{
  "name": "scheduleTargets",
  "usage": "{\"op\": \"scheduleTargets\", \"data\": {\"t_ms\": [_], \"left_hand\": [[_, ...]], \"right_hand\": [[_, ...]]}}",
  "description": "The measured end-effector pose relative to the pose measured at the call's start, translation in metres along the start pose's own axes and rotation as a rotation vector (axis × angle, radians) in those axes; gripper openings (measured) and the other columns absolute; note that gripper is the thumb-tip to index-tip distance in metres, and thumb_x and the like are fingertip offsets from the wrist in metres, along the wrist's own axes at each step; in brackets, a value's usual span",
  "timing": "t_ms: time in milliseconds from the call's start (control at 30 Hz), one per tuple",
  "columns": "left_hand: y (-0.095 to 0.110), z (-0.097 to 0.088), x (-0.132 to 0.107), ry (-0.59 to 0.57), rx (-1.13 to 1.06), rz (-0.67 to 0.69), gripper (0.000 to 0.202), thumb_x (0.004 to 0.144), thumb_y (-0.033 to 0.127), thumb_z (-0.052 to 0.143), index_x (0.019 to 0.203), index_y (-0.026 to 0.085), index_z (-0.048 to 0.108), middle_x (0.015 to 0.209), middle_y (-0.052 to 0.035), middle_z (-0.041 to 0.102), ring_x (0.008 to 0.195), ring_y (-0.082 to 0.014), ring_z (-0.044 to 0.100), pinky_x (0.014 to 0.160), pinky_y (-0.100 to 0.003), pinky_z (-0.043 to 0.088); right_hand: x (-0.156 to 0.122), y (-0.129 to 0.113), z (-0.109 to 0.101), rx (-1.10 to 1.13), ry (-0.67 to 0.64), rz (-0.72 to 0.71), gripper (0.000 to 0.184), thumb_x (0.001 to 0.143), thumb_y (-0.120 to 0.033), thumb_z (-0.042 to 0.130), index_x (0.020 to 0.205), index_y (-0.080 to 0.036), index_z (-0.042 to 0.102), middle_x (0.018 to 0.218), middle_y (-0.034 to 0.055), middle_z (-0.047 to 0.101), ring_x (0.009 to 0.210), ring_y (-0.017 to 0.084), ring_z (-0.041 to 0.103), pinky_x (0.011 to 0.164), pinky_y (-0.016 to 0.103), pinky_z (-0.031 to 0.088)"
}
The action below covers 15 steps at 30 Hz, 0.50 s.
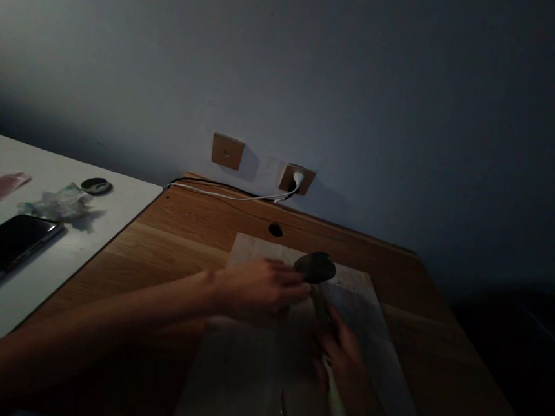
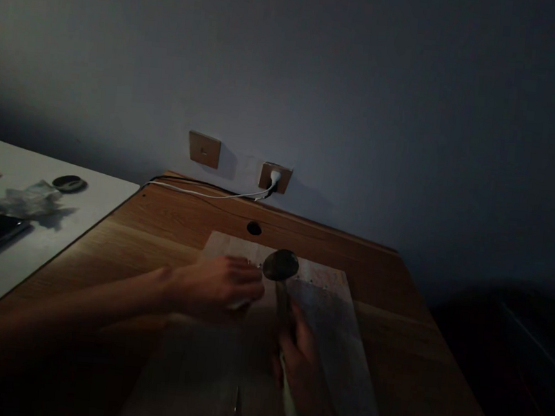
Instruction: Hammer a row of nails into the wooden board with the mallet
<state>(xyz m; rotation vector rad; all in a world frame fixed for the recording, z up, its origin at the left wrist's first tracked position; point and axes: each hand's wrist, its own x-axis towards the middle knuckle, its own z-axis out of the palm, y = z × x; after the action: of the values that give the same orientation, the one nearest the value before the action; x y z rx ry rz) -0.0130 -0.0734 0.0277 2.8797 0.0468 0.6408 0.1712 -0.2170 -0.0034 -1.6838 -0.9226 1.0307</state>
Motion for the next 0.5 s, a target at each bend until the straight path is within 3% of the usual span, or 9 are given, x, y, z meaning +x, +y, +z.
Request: {"op": "scheduleTargets", "data": {"t_ms": [33, 100, 167, 233, 367, 500], "left_hand": [[0.021, 0.000, 0.001, -0.032, 0.042, 0.116, 0.008, 0.089, 0.019, 0.064, 0.097, 0.022, 0.063, 0.095, -0.0075, 0.070, 0.084, -0.0224, 0.063, 0.075, -0.037, 0.049], [0.060, 0.009, -0.001, -0.039, 0.071, 0.213, 0.006, 0.091, 0.018, 0.064, 0.091, 0.024, 0.066, 0.093, -0.0060, 0.071, 0.084, -0.0215, 0.063, 0.074, -0.037, 0.050], [0.089, 0.024, -0.008, -0.070, 0.025, 0.229, 0.013, 0.087, 0.018, 0.068, 0.077, 0.026, 0.066, 0.083, -0.0036, 0.070, 0.077, -0.0198, 0.062, 0.068, -0.036, 0.051], [0.106, 0.039, -0.016, -0.118, -0.007, 0.248, 0.023, 0.086, 0.016, 0.068, 0.066, 0.027, 0.063, 0.074, -0.0021, 0.067, 0.070, -0.0180, 0.061, 0.066, -0.034, 0.051], [0.105, 0.045, -0.020, -0.136, 0.010, 0.280, 0.025, 0.086, 0.017, 0.068, 0.064, 0.027, 0.063, 0.073, -0.0018, 0.067, 0.070, -0.0171, 0.063, 0.068, -0.034, 0.052], [0.064, 0.024, -0.009, -0.143, 0.011, 0.235, 0.011, 0.090, 0.018, 0.066, 0.086, 0.027, 0.072, 0.085, -0.0044, 0.070, 0.072, -0.0187, 0.064, 0.071, -0.036, 0.054]], "right_hand": [[-0.001, 0.003, -0.003, -0.010, 0.063, -0.011, 0.062, 0.080, -0.059, 0.073, 0.128, -0.020, 0.064, 0.073, -0.0009, 0.065, 0.054, 0.014, 0.058, 0.045, 0.023, 0.047], [-0.002, 0.006, -0.007, -0.019, 0.103, -0.012, 0.058, 0.076, -0.057, 0.077, 0.119, -0.020, 0.067, 0.075, -0.0001, 0.066, 0.064, 0.016, 0.063, 0.055, 0.024, 0.052], [-0.002, 0.007, -0.007, 0.010, 0.015, 0.026, 0.056, 0.080, -0.059, 0.072, 0.119, -0.020, 0.064, 0.062, -0.0055, 0.058, 0.049, 0.013, 0.053, 0.043, 0.022, 0.046], [-0.003, 0.005, -0.006, 0.059, -0.100, 0.060, 0.056, 0.085, -0.062, 0.065, 0.120, -0.020, 0.058, 0.055, -0.0104, 0.049, 0.036, 0.009, 0.037, 0.031, 0.019, 0.034], [-0.002, 0.006, -0.006, 0.111, -0.138, 0.075, 0.058, 0.083, -0.063, 0.067, 0.119, -0.019, 0.055, 0.056, -0.0114, 0.048, 0.033, 0.007, 0.034, 0.029, 0.018, 0.033], [-0.001, 0.010, -0.007, 0.139, -0.045, 0.090, 0.065, 0.079, -0.060, 0.074, 0.126, -0.019, 0.057, 0.059, -0.0096, 0.052, 0.040, 0.009, 0.044, 0.035, 0.019, 0.036]]}}
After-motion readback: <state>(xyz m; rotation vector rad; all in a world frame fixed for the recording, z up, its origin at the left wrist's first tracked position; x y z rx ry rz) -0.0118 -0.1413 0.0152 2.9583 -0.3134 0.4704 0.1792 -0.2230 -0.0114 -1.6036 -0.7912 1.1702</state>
